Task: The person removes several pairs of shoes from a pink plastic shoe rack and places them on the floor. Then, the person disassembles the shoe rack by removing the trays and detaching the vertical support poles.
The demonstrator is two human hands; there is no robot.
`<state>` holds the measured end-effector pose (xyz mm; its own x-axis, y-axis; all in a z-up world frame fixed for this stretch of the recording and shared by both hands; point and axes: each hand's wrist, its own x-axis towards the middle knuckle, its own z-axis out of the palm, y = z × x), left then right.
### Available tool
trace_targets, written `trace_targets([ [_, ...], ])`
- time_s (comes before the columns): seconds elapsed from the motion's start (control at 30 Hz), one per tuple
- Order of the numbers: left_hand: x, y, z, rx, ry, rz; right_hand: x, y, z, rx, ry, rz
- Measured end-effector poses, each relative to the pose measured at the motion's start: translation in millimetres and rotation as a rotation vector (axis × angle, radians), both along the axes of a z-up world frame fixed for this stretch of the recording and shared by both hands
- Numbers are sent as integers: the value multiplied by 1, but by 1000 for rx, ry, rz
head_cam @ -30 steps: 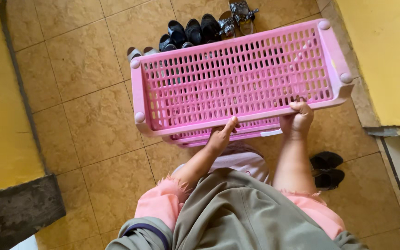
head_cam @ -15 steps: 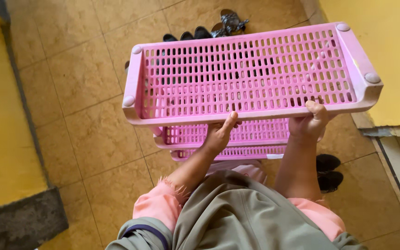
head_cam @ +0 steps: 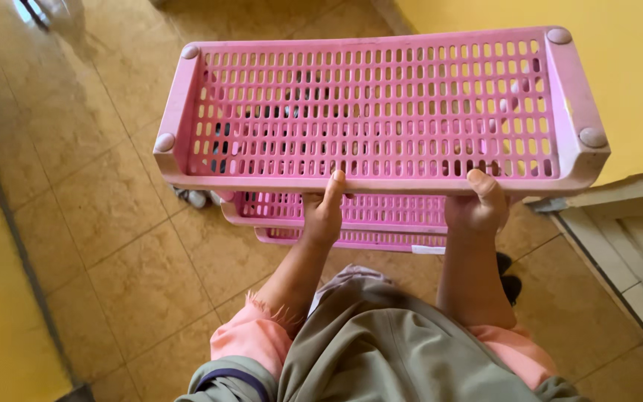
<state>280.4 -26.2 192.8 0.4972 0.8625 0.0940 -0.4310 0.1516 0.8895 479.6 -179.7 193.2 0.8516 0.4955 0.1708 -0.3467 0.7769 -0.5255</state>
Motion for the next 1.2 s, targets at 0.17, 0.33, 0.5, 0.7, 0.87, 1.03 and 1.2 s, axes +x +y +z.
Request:
trace_targets([
  [0.17,43,-4,21,-155,-108,-18,10,1,64,-47,34,-80],
  [0.33,77,5,20,-474,-333,-104,32,-4,42,-265,128,-119],
  [0.5,110,7,11,-516,-315,-215,47,-28,31,-382,170,-177],
  [0.7,161,-11,-8,-547,-181,-357,62,-62,35,-534,223,-364],
  [0.87,201,-15,-33,-613,-69,-538,66,-83,17,-492,322,-499],
  [1.03,245,-4,-76,-706,-40,-734,64,-85,-20,-403,376,-611],
  [1.2,239,2,-110,-721,112,-854,52,-91,-78,-251,475,-641],
])
